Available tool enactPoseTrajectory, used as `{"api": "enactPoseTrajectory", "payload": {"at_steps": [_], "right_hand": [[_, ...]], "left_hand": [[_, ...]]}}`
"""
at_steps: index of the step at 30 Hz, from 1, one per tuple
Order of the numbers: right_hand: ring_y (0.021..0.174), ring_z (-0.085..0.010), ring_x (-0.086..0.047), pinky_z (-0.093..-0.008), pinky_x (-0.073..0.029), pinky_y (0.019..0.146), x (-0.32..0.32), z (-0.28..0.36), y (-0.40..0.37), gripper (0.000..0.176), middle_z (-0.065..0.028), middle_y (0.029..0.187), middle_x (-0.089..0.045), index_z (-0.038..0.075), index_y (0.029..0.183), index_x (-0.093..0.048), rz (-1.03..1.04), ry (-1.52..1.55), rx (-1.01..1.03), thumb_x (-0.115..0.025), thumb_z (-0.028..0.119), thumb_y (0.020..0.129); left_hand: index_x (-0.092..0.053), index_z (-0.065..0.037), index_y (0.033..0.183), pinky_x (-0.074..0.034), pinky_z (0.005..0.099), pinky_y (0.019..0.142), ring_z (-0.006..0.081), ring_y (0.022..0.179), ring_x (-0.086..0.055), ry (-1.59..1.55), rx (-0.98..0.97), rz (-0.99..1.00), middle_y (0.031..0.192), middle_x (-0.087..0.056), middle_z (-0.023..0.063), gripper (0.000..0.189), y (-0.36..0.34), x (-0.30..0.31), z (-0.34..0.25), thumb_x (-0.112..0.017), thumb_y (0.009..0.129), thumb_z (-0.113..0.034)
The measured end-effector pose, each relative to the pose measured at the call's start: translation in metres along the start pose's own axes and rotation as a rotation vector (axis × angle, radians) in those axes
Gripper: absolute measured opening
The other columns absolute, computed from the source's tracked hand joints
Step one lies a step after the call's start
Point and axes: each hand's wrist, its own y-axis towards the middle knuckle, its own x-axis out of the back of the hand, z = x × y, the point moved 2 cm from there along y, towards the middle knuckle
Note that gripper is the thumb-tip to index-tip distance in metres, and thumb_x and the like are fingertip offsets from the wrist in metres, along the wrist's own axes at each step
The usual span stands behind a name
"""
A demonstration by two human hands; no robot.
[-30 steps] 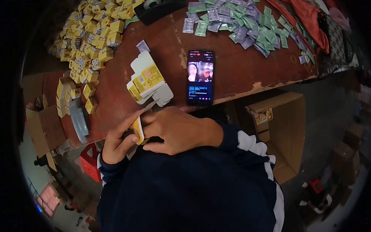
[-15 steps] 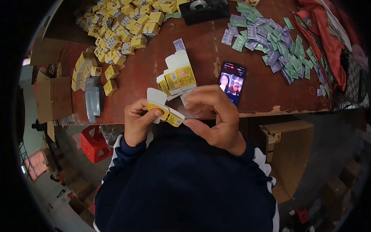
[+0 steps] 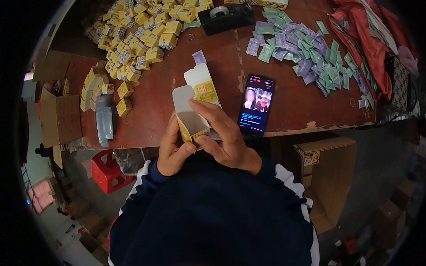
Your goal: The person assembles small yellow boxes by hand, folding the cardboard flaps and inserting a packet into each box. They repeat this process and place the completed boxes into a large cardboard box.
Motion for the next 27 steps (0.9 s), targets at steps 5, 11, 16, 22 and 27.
{"api": "enactPoseTrajectory", "payload": {"at_steps": [5,11,16,22,27], "right_hand": [[0.128,-0.0347,-0.052,-0.0400,-0.042,0.106,0.002,0.003,0.002,0.051,-0.0217,0.140,-0.051,-0.003,0.140,-0.048,-0.033,-0.090,0.034,-0.057,0.027,0.099],[0.126,-0.0327,-0.054,-0.0400,-0.044,0.104,0.000,0.006,0.002,0.052,-0.0197,0.140,-0.053,-0.002,0.140,-0.048,0.013,-0.058,0.029,-0.061,0.022,0.096],[0.111,-0.0289,-0.060,-0.0358,-0.051,0.090,0.004,0.003,0.003,0.053,-0.0167,0.128,-0.058,0.000,0.137,-0.054,-0.034,-0.157,0.076,-0.067,0.027,0.093],[0.103,-0.0265,-0.062,-0.0334,-0.053,0.081,0.004,0.001,0.002,0.054,-0.0150,0.122,-0.059,0.001,0.136,-0.055,-0.093,-0.140,0.050,-0.070,0.028,0.091],[0.103,-0.0238,-0.062,-0.0316,-0.053,0.081,0.004,0.008,0.001,0.047,-0.0167,0.124,-0.057,-0.001,0.130,-0.057,-0.022,-0.123,-0.071,-0.067,0.023,0.091]], "left_hand": [[-0.035,0.003,0.146,-0.045,0.0338,0.100,0.0227,0.124,-0.052,-0.033,0.225,-0.004,0.138,-0.046,0.0136,0.072,-0.009,-0.001,0.006,-0.075,0.088,-0.012],[-0.008,0.000,0.156,-0.046,0.0364,0.101,0.0258,0.123,-0.056,-0.171,0.102,-0.187,0.134,-0.054,0.0173,0.091,-0.003,-0.006,-0.007,-0.068,0.089,-0.004],[-0.010,-0.001,0.156,-0.047,0.0375,0.101,0.0279,0.123,-0.057,0.060,0.061,-0.012,0.141,-0.046,0.0191,0.089,-0.006,0.002,-0.006,-0.068,0.089,-0.002],[-0.031,0.001,0.147,-0.049,0.0365,0.099,0.0282,0.123,-0.057,-0.079,-0.034,-0.058,0.141,-0.039,0.0168,0.071,-0.007,0.000,-0.002,-0.069,0.087,0.001],[-0.048,0.005,0.135,-0.049,0.0366,0.101,0.0268,0.122,-0.057,-0.053,0.009,0.018,0.138,-0.038,0.0156,0.051,-0.006,0.005,-0.003,-0.067,0.089,0.001]]}}
